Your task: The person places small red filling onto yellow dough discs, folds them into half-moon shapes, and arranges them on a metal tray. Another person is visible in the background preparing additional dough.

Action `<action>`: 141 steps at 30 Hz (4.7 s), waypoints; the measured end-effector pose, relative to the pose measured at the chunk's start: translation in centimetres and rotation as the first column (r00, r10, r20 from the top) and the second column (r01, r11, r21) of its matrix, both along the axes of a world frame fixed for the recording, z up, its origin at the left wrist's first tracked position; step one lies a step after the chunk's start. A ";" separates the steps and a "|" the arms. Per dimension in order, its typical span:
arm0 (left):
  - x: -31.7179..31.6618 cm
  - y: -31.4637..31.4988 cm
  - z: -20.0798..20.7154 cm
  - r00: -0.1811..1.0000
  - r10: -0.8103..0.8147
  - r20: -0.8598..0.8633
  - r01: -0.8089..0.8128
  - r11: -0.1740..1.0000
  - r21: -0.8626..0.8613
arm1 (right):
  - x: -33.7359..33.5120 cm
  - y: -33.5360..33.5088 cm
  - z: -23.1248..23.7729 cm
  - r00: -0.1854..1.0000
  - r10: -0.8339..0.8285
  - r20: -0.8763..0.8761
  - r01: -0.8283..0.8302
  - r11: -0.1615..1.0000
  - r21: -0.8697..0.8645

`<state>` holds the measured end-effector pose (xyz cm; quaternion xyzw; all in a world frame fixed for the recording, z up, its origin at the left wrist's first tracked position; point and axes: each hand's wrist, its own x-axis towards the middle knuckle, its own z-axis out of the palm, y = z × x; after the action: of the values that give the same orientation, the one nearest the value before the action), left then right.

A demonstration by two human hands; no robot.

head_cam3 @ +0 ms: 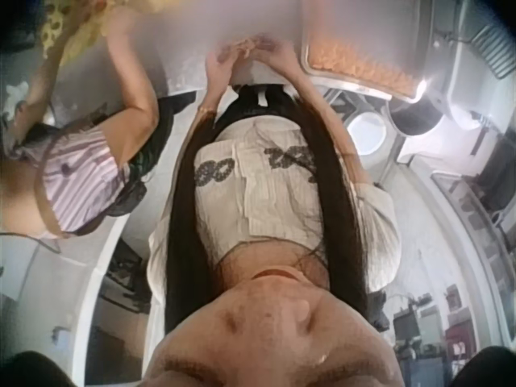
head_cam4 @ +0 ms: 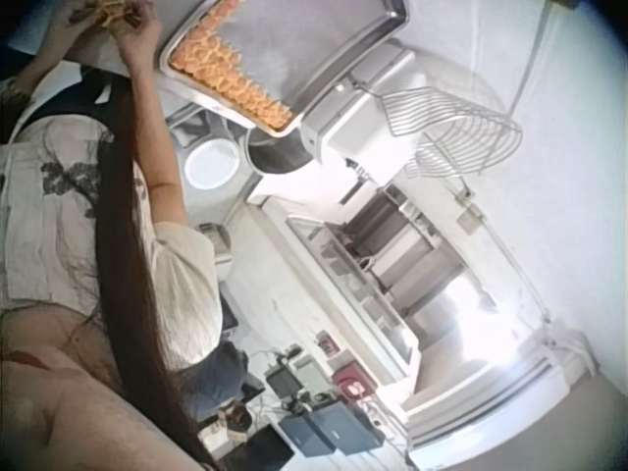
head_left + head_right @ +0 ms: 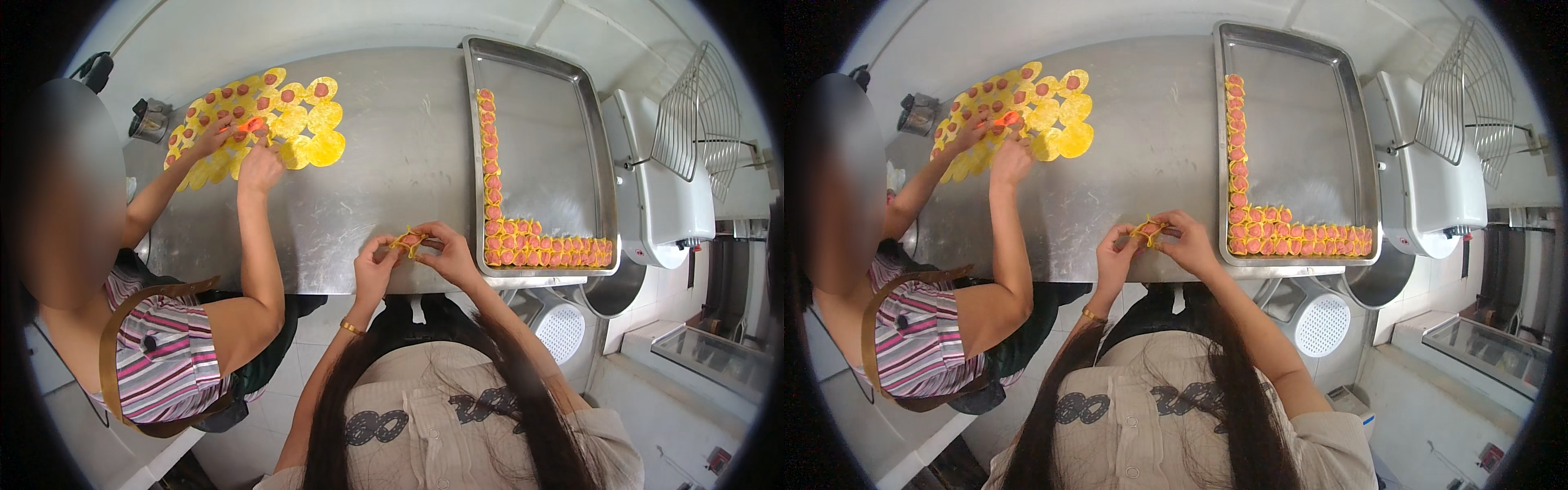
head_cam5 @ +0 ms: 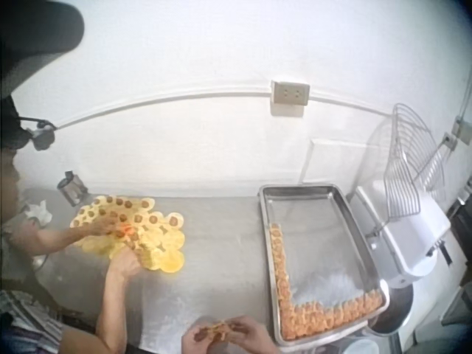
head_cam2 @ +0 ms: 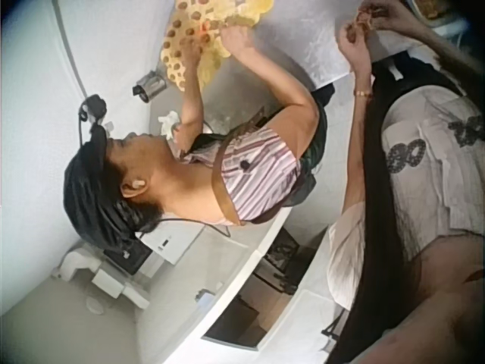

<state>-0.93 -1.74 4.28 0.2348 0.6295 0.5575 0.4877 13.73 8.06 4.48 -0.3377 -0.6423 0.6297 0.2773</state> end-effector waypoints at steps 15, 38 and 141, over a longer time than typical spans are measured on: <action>1.3 1.0 -3.3 0.867 -0.106 -0.487 0.108 0.994 -0.025 | 0.5 0.7 -2.6 0.962 0.010 0.273 -0.140 0.876 0.461; -0.1 1.0 -1.1 0.486 -0.420 -0.766 0.425 0.880 -0.213 | 1.3 -1.1 -1.4 0.936 -0.071 0.346 -0.104 0.881 0.462; -8.8 13.4 0.6 0.587 0.341 -0.734 -0.213 0.940 0.266 | 7.1 17.0 5.9 0.946 -0.117 0.303 -0.025 0.904 0.428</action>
<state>-9.69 11.67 4.92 0.3844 0.7617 0.5180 0.0599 20.79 25.09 10.39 -0.3821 -0.7923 0.4039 0.2511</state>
